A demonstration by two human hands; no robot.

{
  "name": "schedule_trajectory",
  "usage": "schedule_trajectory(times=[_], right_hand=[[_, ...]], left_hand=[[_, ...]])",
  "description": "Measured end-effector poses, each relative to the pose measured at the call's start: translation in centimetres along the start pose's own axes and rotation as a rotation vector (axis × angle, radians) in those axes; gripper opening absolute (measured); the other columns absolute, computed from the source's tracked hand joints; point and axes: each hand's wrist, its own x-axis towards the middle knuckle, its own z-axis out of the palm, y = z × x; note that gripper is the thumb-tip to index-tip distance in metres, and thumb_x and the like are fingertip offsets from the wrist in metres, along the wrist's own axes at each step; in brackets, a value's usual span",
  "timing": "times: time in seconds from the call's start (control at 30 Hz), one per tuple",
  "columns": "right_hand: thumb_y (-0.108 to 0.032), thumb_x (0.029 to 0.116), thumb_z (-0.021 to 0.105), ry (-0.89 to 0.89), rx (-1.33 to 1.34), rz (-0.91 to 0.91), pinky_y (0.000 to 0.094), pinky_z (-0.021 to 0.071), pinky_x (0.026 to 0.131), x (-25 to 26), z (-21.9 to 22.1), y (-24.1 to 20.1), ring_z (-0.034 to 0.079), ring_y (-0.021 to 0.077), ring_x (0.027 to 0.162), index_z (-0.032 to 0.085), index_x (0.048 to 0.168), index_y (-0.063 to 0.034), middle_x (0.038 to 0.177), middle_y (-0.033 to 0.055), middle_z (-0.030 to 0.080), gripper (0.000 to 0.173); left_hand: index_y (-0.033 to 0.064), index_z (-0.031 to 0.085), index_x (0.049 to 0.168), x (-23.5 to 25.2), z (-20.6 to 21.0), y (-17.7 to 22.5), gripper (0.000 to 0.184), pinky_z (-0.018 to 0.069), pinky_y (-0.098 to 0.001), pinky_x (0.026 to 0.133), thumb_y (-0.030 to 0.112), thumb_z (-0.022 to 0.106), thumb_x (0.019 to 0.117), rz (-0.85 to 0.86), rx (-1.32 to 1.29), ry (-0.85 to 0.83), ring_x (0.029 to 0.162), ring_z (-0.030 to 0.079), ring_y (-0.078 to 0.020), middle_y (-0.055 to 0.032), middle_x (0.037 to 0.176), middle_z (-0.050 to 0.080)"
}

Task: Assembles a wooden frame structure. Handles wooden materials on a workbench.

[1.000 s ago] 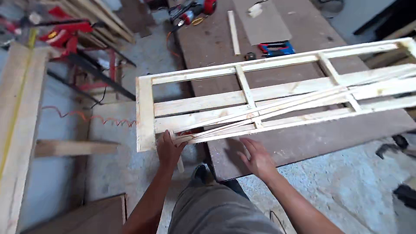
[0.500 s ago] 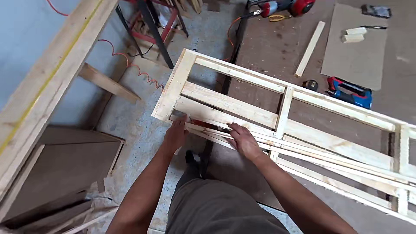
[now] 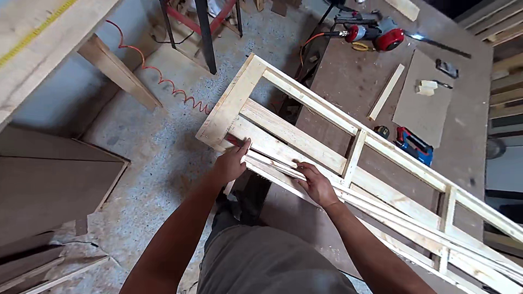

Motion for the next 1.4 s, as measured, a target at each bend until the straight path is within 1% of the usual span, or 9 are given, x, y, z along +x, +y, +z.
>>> schedule_trajectory(times=[0.13,0.23,0.33,0.43,0.67,0.83,0.97,1.13,1.4], right_hand=[[-0.042,0.0955,0.070,0.051,-0.193,0.096,0.0476,0.0477,0.113,-2.4,-0.3,1.2,0.055,0.0227,0.136,0.074,0.118,-0.0162,0.148,0.0022,0.058,0.034],[-0.043,0.0898,0.075,0.107,-0.307,0.163,0.0541,0.0481,0.110,-5.4,-1.0,3.7,0.059,0.0310,0.129,0.076,0.111,-0.0162,0.137,0.0088,0.063,0.034],[-0.046,0.0902,0.074,0.056,-0.288,0.192,0.0524,0.0527,0.104,-6.5,-2.4,4.7,0.063,0.0315,0.121,0.076,0.112,-0.0157,0.126,0.0112,0.068,0.038],[-0.052,0.0956,0.066,-0.022,-0.261,0.196,0.0526,0.0534,0.103,-7.1,-3.4,4.2,0.063,0.0317,0.125,0.073,0.119,-0.0134,0.133,0.0116,0.067,0.046],[-0.069,0.0940,0.057,-0.116,-0.228,0.342,0.0594,0.0594,0.076,-9.8,-6.1,1.4,0.074,0.0317,0.086,0.072,0.114,-0.0157,0.094,0.0105,0.075,0.058],[-0.064,0.0942,0.061,-0.302,-0.093,0.387,0.0607,0.0562,0.087,-10.5,-6.2,-1.7,0.072,0.0319,0.095,0.073,0.116,-0.0179,0.099,0.0099,0.075,0.053],[-0.060,0.0973,0.060,-0.331,-0.094,0.435,0.0576,0.0563,0.089,-12.4,-3.0,-0.4,0.072,0.0296,0.100,0.072,0.113,-0.0160,0.104,0.0089,0.074,0.048],[-0.051,0.0985,0.064,-0.143,-0.163,0.398,0.0544,0.0588,0.088,-12.8,-2.4,1.4,0.072,0.0276,0.099,0.074,0.114,-0.0177,0.106,0.0069,0.075,0.038],[-0.047,0.0988,0.065,-0.149,-0.166,0.401,0.0517,0.0570,0.095,-10.6,-3.1,3.1,0.070,0.0226,0.111,0.074,0.121,-0.0216,0.120,0.0016,0.073,0.035]], left_hand=[[0.0292,0.017,0.166,-0.8,-0.2,0.9,0.087,0.0571,-0.0577,0.093,0.029,0.068,0.0951,-0.041,0.020,0.098,0.126,0.062,-0.0348,-0.0161,0.147,0.055],[0.0208,0.032,0.162,-2.1,-1.1,3.4,0.089,0.0445,-0.0570,0.111,0.034,0.079,0.0878,0.056,0.122,0.262,0.142,0.046,-0.0362,-0.0171,0.158,0.043],[0.0165,0.055,0.148,-2.5,-0.9,6.1,0.064,0.0282,-0.0563,0.124,0.040,0.073,0.0916,0.288,0.306,0.220,0.142,0.047,-0.0320,-0.0129,0.146,0.058],[0.0057,0.069,0.123,-1.5,-1.5,8.4,0.047,0.0396,-0.0519,0.115,0.045,0.060,0.0995,0.317,0.395,0.049,0.122,0.060,-0.0306,-0.0120,0.122,0.068],[0.0035,0.065,0.119,-2.8,-4.6,9.9,0.044,0.0497,-0.0558,0.102,0.043,0.055,0.1026,0.353,0.394,-0.120,0.117,0.064,-0.0360,-0.0176,0.117,0.068],[0.0104,0.069,0.117,-6.4,-1.7,7.4,0.040,0.0468,-0.0499,0.105,0.044,0.066,0.0958,0.250,0.365,0.033,0.117,0.063,-0.0281,-0.0096,0.118,0.069],[0.0089,0.046,0.153,-9.4,1.6,4.4,0.089,0.0388,-0.0526,0.117,0.041,0.086,0.0800,-0.012,0.083,0.225,0.143,0.045,-0.0347,-0.0166,0.155,0.047],[0.0133,0.026,0.163,-9.7,2.4,2.2,0.091,0.0561,-0.0538,0.098,0.040,0.075,0.0914,-0.275,-0.118,0.022,0.116,0.066,-0.0338,-0.0195,0.143,0.056],[0.0163,0.043,0.157,-7.3,2.4,3.5,0.074,0.0568,-0.0582,0.091,0.022,0.072,0.0883,-0.281,-0.077,0.034,0.109,0.069,-0.0346,-0.0162,0.129,0.067]])
